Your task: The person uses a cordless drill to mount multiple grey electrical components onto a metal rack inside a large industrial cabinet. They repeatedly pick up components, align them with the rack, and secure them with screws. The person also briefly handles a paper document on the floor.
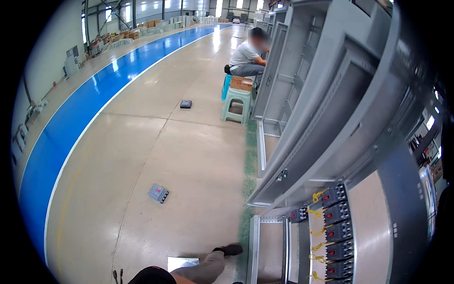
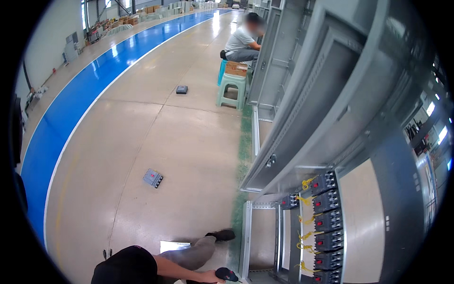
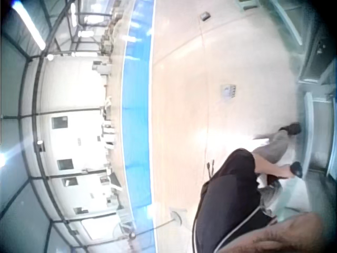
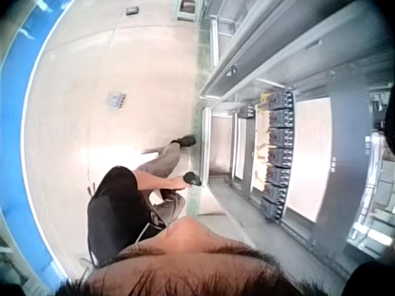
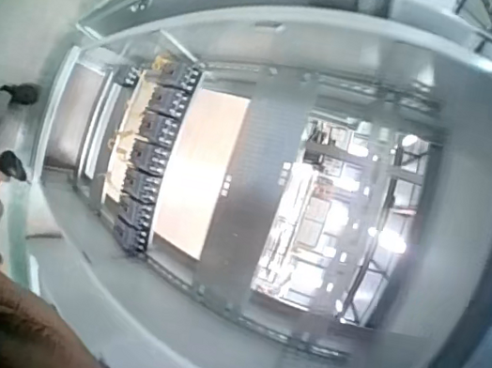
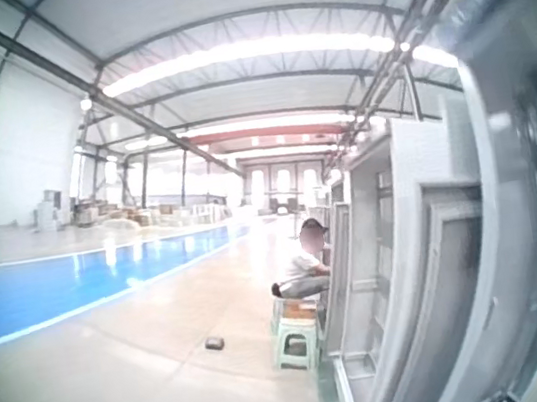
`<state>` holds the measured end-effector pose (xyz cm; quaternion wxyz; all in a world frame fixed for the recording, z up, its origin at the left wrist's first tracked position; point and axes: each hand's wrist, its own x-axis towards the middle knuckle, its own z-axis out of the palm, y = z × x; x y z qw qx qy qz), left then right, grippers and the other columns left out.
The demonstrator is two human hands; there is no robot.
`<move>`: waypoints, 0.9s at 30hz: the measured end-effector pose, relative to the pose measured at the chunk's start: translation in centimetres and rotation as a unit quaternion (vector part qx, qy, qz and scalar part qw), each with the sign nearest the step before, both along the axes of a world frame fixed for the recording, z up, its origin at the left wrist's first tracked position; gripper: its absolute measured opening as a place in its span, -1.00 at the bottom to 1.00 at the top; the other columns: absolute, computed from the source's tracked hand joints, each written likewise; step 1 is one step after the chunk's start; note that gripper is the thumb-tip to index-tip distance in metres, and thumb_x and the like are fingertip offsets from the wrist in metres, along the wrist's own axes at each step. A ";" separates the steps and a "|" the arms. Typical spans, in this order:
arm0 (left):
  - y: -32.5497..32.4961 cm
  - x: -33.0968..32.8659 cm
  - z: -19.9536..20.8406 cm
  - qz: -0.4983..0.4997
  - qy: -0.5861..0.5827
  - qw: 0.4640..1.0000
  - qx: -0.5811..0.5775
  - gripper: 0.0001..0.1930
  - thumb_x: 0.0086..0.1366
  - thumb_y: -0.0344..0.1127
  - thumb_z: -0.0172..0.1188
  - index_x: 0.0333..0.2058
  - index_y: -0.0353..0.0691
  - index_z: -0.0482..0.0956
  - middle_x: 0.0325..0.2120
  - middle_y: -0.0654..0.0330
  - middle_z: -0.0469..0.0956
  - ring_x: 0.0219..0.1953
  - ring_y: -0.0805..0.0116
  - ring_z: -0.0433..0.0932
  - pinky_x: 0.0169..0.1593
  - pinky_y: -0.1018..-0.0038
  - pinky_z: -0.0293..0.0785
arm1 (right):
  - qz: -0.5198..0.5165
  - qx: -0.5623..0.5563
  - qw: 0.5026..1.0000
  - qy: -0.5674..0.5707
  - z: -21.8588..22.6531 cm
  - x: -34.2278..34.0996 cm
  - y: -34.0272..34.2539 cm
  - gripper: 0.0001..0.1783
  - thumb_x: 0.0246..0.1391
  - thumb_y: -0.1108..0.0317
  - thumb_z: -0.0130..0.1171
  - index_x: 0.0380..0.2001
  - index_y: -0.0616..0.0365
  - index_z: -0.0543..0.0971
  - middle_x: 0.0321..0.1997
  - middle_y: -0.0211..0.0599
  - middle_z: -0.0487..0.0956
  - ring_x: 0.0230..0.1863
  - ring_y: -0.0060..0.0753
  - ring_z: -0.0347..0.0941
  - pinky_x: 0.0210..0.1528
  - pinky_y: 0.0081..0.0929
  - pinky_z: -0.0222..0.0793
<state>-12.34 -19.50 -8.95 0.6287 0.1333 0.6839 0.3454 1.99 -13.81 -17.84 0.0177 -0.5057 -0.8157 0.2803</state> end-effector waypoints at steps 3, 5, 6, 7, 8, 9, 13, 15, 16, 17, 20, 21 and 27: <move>-1.4 1.0 4.3 0.091 -0.007 0.995 0.035 -0.53 0.03 0.16 0.33 -0.54 -0.21 0.60 -0.62 0.16 0.55 -0.55 0.27 0.53 -0.39 0.33 0.45 | 0.027 -0.073 0.995 0.055 4.2 -4.3 1.8 -0.68 0.07 0.14 0.14 -0.18 0.06 0.62 -0.28 -0.22 0.57 -0.25 -0.16 0.45 -0.17 -0.18 0.40; -3.6 0.8 5.9 0.148 -0.010 0.988 0.045 -0.52 0.01 0.20 0.36 -0.56 -0.17 0.59 -0.67 0.25 0.52 -0.60 0.37 0.50 -0.43 0.41 0.44 | 0.033 -0.130 0.987 0.083 7.1 -6.5 1.8 -0.68 0.08 0.14 0.13 -0.17 0.07 0.61 -0.29 -0.23 0.56 -0.26 -0.19 0.44 -0.19 -0.20 0.40; -4.8 0.7 6.4 0.173 -0.015 0.984 0.048 -0.51 0.00 0.23 0.37 -0.56 -0.15 0.58 -0.70 0.29 0.50 -0.63 0.42 0.48 -0.45 0.44 0.44 | 0.031 -0.156 0.982 0.099 8.4 -7.5 1.8 -0.67 0.09 0.13 0.12 -0.17 0.08 0.61 -0.29 -0.24 0.56 -0.27 -0.20 0.44 -0.19 -0.21 0.40; -5.5 0.3 5.7 0.123 0.014 0.992 0.022 -0.47 -0.02 0.25 0.38 -0.48 -0.17 0.60 -0.65 0.29 0.54 -0.61 0.43 0.49 -0.42 0.45 0.47 | 0.025 -0.181 0.977 0.112 9.6 -8.2 1.6 -0.67 0.10 0.13 0.12 -0.17 0.08 0.61 -0.30 -0.24 0.56 -0.27 -0.22 0.44 -0.20 -0.22 0.40; -6.2 -0.6 5.2 0.085 0.026 0.996 0.000 -0.46 -0.02 0.25 0.38 -0.44 -0.18 0.61 -0.62 0.29 0.56 -0.59 0.42 0.50 -0.40 0.43 0.48 | 0.017 -0.205 0.971 0.120 10.7 -8.9 1.3 -0.67 0.10 0.13 0.11 -0.16 0.09 0.61 -0.30 -0.25 0.56 -0.28 -0.24 0.44 -0.21 -0.23 0.40; -6.8 -1.3 5.2 0.046 0.038 0.998 -0.021 -0.45 -0.02 0.25 0.39 -0.39 -0.18 0.62 -0.59 0.28 0.57 -0.58 0.42 0.51 -0.38 0.41 0.49 | 0.008 -0.230 0.965 0.127 11.6 -9.5 1.0 -0.67 0.11 0.13 0.11 -0.16 0.10 0.61 -0.31 -0.26 0.56 -0.29 -0.25 0.44 -0.21 -0.24 0.40; -7.1 -6.1 7.5 0.134 0.020 0.990 0.047 -0.38 -0.01 0.31 0.34 -0.25 -0.18 0.65 -0.55 0.16 0.61 -0.44 0.28 0.61 -0.25 0.36 0.51 | -0.050 -0.304 0.939 0.150 13.1 -10.3 -1.7 -0.65 0.14 0.13 0.09 -0.15 0.13 0.60 -0.32 -0.28 0.55 -0.31 -0.32 0.43 -0.24 -0.28 0.41; -5.8 -9.3 8.3 0.089 0.080 0.991 0.059 -0.36 0.00 0.30 0.33 -0.24 -0.21 0.64 -0.48 0.02 0.63 -0.35 0.08 0.64 -0.21 0.29 0.51 | -0.084 -0.336 0.925 0.157 12.8 -9.1 -3.7 -0.65 0.16 0.12 0.08 -0.14 0.14 0.60 -0.33 -0.30 0.55 -0.32 -0.35 0.43 -0.25 -0.30 0.41; -5.0 -11.4 8.8 0.063 0.119 0.989 0.069 -0.37 0.00 0.29 0.33 -0.24 -0.22 0.64 -0.46 0.00 0.64 -0.33 0.04 0.64 -0.20 0.26 0.51 | -0.098 -0.350 0.918 0.157 11.9 -7.6 -5.1 -0.64 0.16 0.12 0.07 -0.14 0.15 0.59 -0.33 -0.30 0.55 -0.33 -0.37 0.43 -0.26 -0.30 0.41; -4.3 -13.4 9.2 0.036 0.158 0.984 0.079 -0.38 0.01 0.28 0.33 -0.25 -0.22 0.64 -0.45 -0.02 0.64 -0.32 0.00 0.64 -0.20 0.23 0.51 | -0.108 -0.364 0.912 0.156 11.3 -5.9 -6.4 -0.64 0.17 0.12 0.07 -0.14 0.15 0.59 -0.34 -0.31 0.55 -0.33 -0.38 0.43 -0.27 -0.31 0.41; -3.5 -19.5 12.9 -0.015 0.125 0.989 0.078 -0.42 0.03 0.25 0.31 -0.23 -0.20 0.64 -0.39 -0.03 0.65 -0.26 0.00 0.64 -0.15 0.17 0.51 | -0.078 -0.422 0.896 0.110 7.7 5.6 -9.9 -0.63 0.19 0.12 0.05 -0.13 0.17 0.59 -0.35 -0.33 0.54 -0.35 -0.43 0.43 -0.28 -0.34 0.41; -4.7 -20.2 13.2 -0.009 0.110 0.991 0.081 -0.42 0.03 0.24 0.31 -0.22 -0.19 0.64 -0.38 -0.03 0.65 -0.24 -0.01 0.64 -0.14 0.16 0.52 | -0.057 -0.444 0.890 0.086 7.2 9.3 -9.2 -0.63 0.20 0.12 0.04 -0.13 0.18 0.58 -0.35 -0.33 0.54 -0.36 -0.45 0.43 -0.29 -0.35 0.41; -4.5 -29.4 17.0 -0.316 0.294 0.900 0.057 -0.67 0.02 -0.12 0.26 -0.21 -0.03 0.67 -0.31 0.04 0.66 -0.19 0.04 0.64 -0.14 0.16 0.57 | -0.184 -0.370 0.870 0.270 23.0 -17.8 -4.8 -0.69 0.27 0.23 -0.02 -0.17 0.25 0.57 -0.10 -0.09 0.57 -0.10 0.00 0.49 0.00 -0.21 0.43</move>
